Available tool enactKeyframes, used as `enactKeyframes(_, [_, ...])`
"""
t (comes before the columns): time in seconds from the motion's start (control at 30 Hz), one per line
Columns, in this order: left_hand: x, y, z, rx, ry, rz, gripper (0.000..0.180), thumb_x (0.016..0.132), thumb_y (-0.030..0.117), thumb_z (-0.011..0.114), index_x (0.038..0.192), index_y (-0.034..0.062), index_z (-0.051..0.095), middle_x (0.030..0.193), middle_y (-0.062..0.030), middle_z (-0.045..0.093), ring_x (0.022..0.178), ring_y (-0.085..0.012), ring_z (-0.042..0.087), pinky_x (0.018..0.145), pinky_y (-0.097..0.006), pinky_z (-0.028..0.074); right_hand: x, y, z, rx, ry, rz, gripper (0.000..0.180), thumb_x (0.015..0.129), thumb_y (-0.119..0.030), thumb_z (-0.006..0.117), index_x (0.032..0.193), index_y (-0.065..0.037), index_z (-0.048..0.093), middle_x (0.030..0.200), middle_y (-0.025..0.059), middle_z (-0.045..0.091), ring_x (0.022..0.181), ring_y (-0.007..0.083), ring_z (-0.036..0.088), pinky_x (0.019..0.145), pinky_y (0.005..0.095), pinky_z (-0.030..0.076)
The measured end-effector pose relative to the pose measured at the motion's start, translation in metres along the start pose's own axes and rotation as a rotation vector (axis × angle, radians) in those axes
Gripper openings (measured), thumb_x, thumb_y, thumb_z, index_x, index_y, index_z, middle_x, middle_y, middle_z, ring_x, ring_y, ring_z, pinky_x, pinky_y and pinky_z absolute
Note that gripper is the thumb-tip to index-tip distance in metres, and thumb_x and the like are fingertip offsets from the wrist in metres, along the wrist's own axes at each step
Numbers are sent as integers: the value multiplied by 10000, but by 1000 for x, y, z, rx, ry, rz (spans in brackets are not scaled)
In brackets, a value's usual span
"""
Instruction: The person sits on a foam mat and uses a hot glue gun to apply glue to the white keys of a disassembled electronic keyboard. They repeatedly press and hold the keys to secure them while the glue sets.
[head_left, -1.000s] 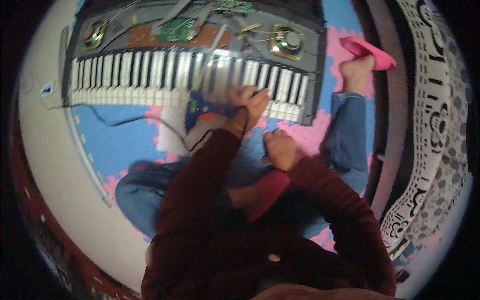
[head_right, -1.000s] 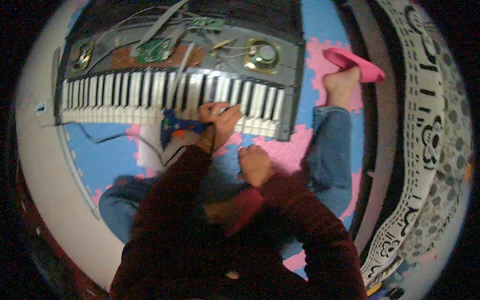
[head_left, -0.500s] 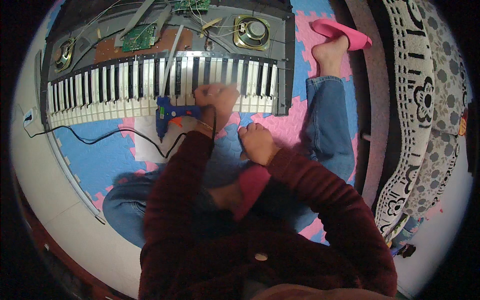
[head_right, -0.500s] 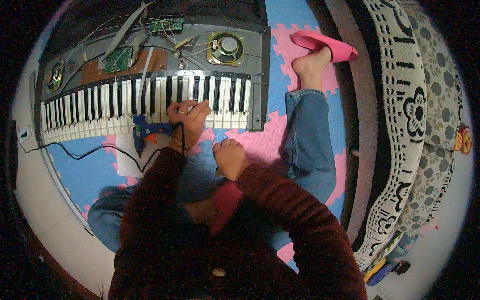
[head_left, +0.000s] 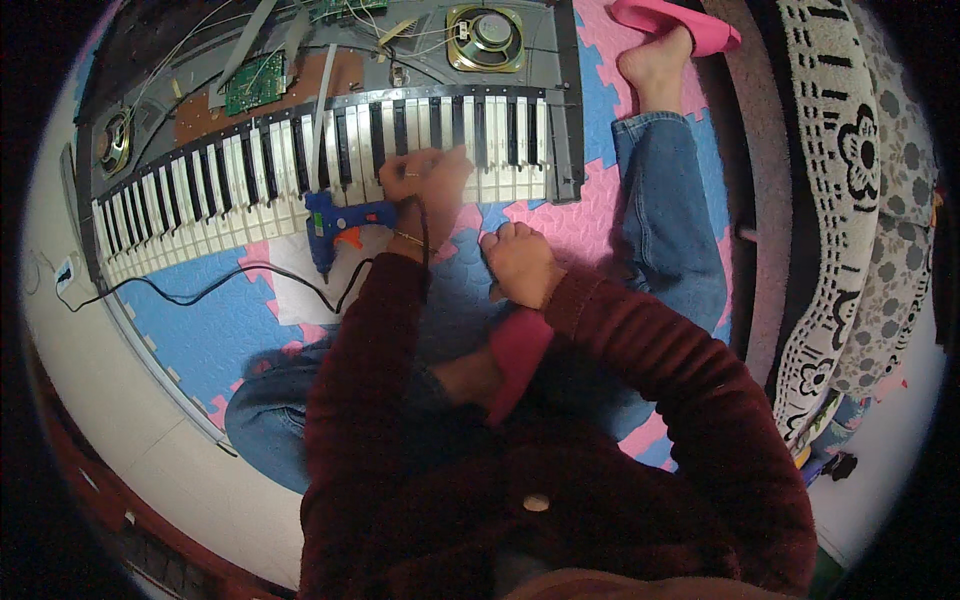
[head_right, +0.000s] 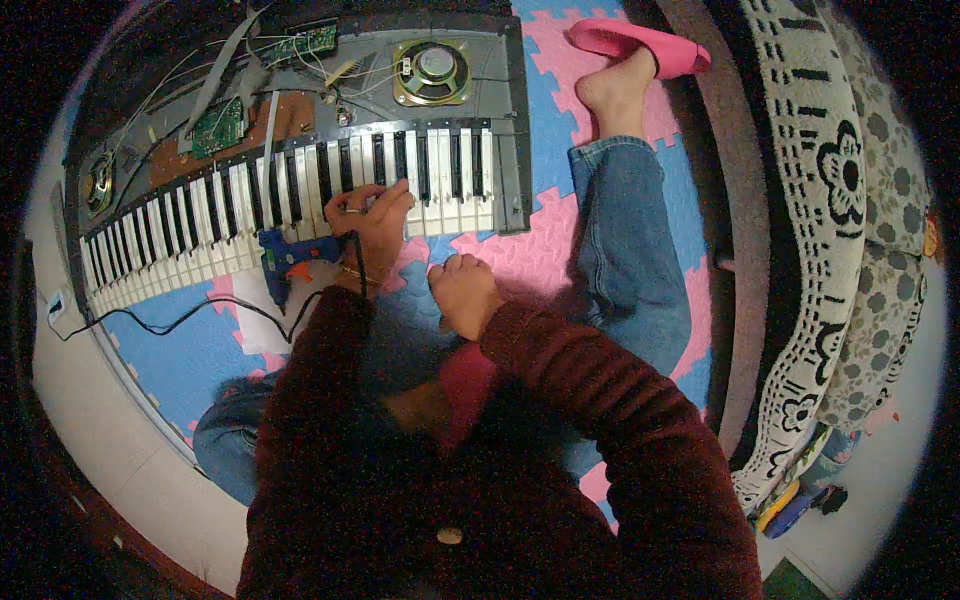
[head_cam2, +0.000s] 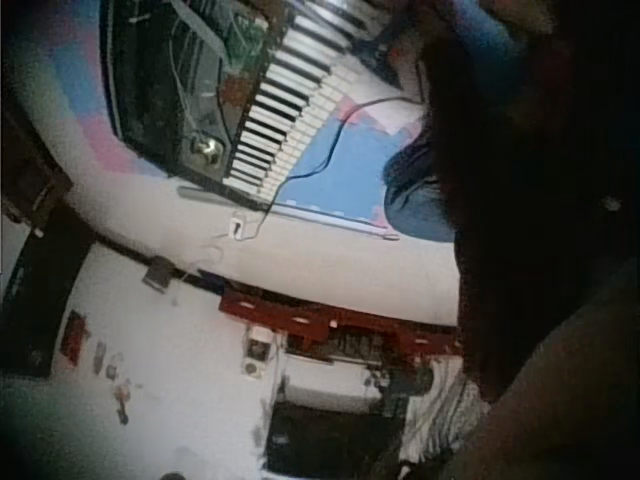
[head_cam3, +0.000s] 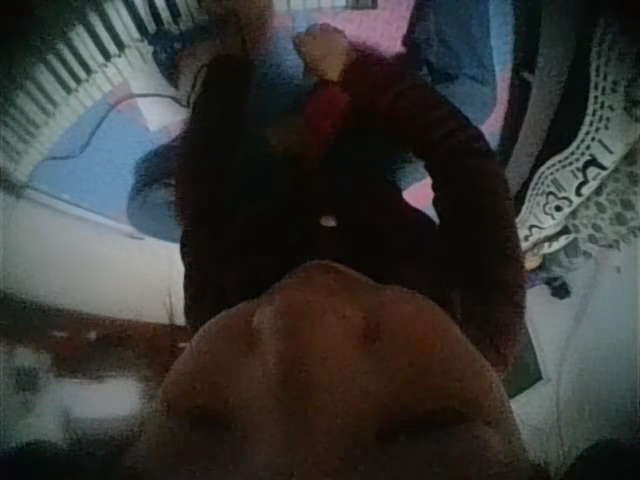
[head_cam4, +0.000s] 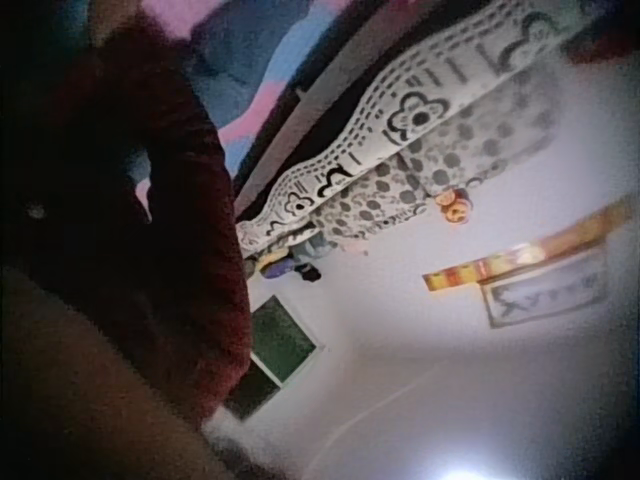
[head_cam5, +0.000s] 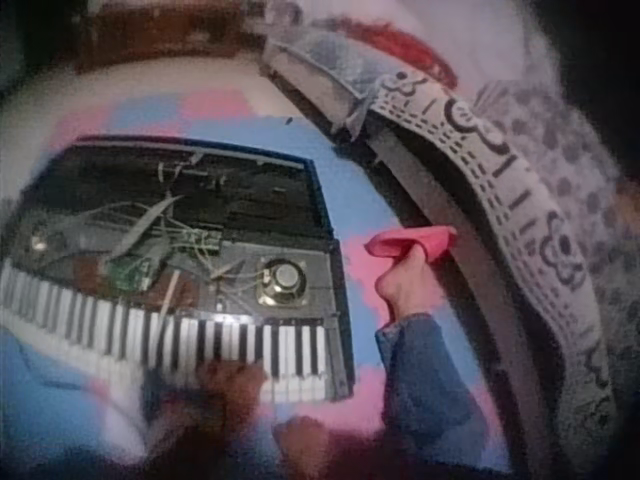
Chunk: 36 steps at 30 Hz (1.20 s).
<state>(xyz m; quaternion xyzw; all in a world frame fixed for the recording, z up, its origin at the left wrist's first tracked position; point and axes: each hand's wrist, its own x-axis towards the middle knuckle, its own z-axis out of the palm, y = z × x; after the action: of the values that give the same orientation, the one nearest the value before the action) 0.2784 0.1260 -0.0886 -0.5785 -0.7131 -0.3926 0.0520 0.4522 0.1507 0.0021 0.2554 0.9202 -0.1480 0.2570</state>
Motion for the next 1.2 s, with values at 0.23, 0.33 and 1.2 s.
enactKeyframes(0.23, [5, 6, -15, 142, -98, 114, 179, 769, 138, 672, 922, 210, 731, 1140, 79, 712, 993, -164, 635, 916, -425, 358, -1, -1, 8, 6, 57, 2, 633, 515, -303, 914, 1011, -49, 613, 1002, 124, 641, 954, 312, 637, 785, 426, 546])
enactKeyframes(0.33, [14, 9, -21, 130, -54, 137, 173, 775, 168, 685, 931, 224, 735, 1128, 73, 714, 989, -161, 633, 927, -433, 358, -1, 0, 4, 25, 76, -27, 638, 513, -303, 915, 1011, -38, 617, 973, 134, 645, 932, 310, 643, 764, 420, 550])
enactKeyframes(1.2, [15, 12, -20, 92, -52, 120, 208, 760, 144, 712, 964, 183, 730, 1108, 45, 737, 1040, -180, 630, 902, -418, 349, 8, -3, 29, 37, 33, 159, 731, 556, -306, 904, 1178, -55, 613, 1066, 146, 641, 1028, 333, 624, 813, 434, 556])
